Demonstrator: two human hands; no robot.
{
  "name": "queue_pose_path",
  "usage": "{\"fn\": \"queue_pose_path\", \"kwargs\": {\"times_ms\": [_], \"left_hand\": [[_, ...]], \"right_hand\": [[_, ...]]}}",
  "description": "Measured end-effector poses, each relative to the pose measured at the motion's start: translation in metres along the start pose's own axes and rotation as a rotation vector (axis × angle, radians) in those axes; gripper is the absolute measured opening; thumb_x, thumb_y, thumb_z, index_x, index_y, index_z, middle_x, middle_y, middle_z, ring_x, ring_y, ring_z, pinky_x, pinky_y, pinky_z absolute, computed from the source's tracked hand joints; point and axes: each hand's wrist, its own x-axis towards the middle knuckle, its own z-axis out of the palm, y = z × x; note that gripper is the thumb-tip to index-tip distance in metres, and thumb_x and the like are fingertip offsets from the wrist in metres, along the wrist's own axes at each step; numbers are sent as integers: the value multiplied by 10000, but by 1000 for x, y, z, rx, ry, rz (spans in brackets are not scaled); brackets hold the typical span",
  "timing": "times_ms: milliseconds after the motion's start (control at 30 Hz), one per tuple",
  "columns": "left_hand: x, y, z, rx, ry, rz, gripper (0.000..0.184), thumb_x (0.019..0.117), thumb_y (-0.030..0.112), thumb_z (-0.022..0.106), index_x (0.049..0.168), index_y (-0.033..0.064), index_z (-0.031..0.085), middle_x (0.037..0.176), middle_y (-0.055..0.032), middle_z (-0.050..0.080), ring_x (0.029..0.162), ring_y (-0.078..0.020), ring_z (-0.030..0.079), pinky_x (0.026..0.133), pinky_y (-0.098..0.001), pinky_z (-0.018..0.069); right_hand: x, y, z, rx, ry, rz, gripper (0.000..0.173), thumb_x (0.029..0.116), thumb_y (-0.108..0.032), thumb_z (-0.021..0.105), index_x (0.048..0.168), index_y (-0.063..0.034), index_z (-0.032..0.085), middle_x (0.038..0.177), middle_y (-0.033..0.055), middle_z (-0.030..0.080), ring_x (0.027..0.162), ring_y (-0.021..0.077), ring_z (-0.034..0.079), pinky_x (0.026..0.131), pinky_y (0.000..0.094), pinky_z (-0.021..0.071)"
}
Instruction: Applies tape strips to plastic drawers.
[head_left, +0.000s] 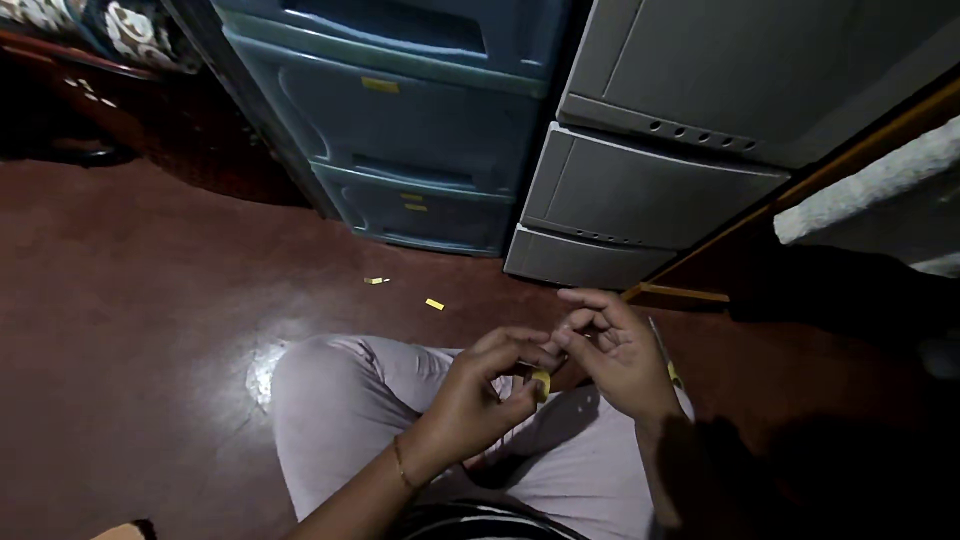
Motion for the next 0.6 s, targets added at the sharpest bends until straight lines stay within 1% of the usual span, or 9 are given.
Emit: {"fn": "queue_pose_path", "kwargs": {"times_ms": [167, 233, 300, 367, 400, 433, 500, 533, 600], "left_hand": [[8, 2, 5, 88, -60, -45, 272, 895, 43, 707, 1162, -9, 711, 1197, -69, 704, 1027, -91, 705, 902, -258, 613], [11, 1, 6, 65, -87, -90, 284, 891, 55, 719, 1172, 9, 715, 1201, -54, 706, 1025, -94, 707, 902, -261, 614], [11, -4, 7, 16, -107, -126, 295, 878, 54, 736, 1171, 24, 721, 1195, -41, 711, 1017, -104, 711, 896, -271, 618], [11, -8, 7, -22, -117, -161, 308, 871, 53, 745, 1178, 38, 725, 1200, -36, 713, 1011, -118, 717, 886, -281, 625], [11, -10, 7, -37, -118, -178, 318, 868, 39, 738, 1186, 38, 721, 1205, -37, 711, 1015, -125, 717, 888, -285, 625], [11, -11, 8, -53, -113, -196, 329, 866, 23, 732, 1195, 35, 718, 1206, -42, 713, 1015, -135, 720, 891, -293, 626], [12, -12, 9, -87, -97, -230, 355, 859, -10, 715, 1212, 29, 712, 1207, -51, 715, 1014, -152, 723, 903, -312, 625], [14, -12, 11, -91, -90, -241, 357, 859, -19, 709, 1213, 27, 712, 1210, -54, 714, 1022, -159, 722, 914, -317, 621], [19, -12, 15, -74, -67, -240, 347, 858, -25, 702, 1202, 20, 717, 1213, -65, 717, 1050, -169, 719, 933, -318, 612]], "right_hand": [[-2, 7, -8, -195, 8, -109, 376, 966, -118, 682, 1315, 7, 615, 919, 0, 716, 849, 11, 675, 813, 197, 588], [-3, 12, -15, -229, -4, -81, 431, 965, -154, 695, 1359, -7, 595, 915, -2, 722, 854, 18, 678, 811, 211, 588], [-5, 24, -32, -258, -8, 22, 483, 968, -186, 697, 1407, -32, 566, 957, 12, 709, 860, 48, 669, 786, 236, 582], [-10, 53, -67, -345, 52, 235, 465, 980, -173, 678, 1421, -76, 568, 997, 53, 710, 860, 120, 687, 767, 313, 597], [-16, 76, -92, -410, 95, 387, 428, 998, -187, 663, 1404, -81, 579, 1034, 99, 710, 882, 186, 699, 786, 381, 602], [-25, 104, -121, -475, 134, 563, 386, 1015, -188, 650, 1373, -58, 590, 1102, 164, 702, 939, 270, 703, 836, 460, 592], [-60, 170, -183, -619, 148, 918, 364, 1033, -182, 622, 1331, 24, 588, 1236, 252, 656, 1094, 377, 672, 966, 550, 545], [-85, 200, -208, -698, 131, 1064, 366, 1024, -184, 623, 1300, 55, 608, 1236, 284, 646, 1120, 415, 647, 983, 589, 507], [-136, 238, -236, -804, 76, 1250, 429, 987, -256, 669, 1265, 68, 632, 1232, 308, 642, 1146, 453, 627, 993, 633, 486]]}}
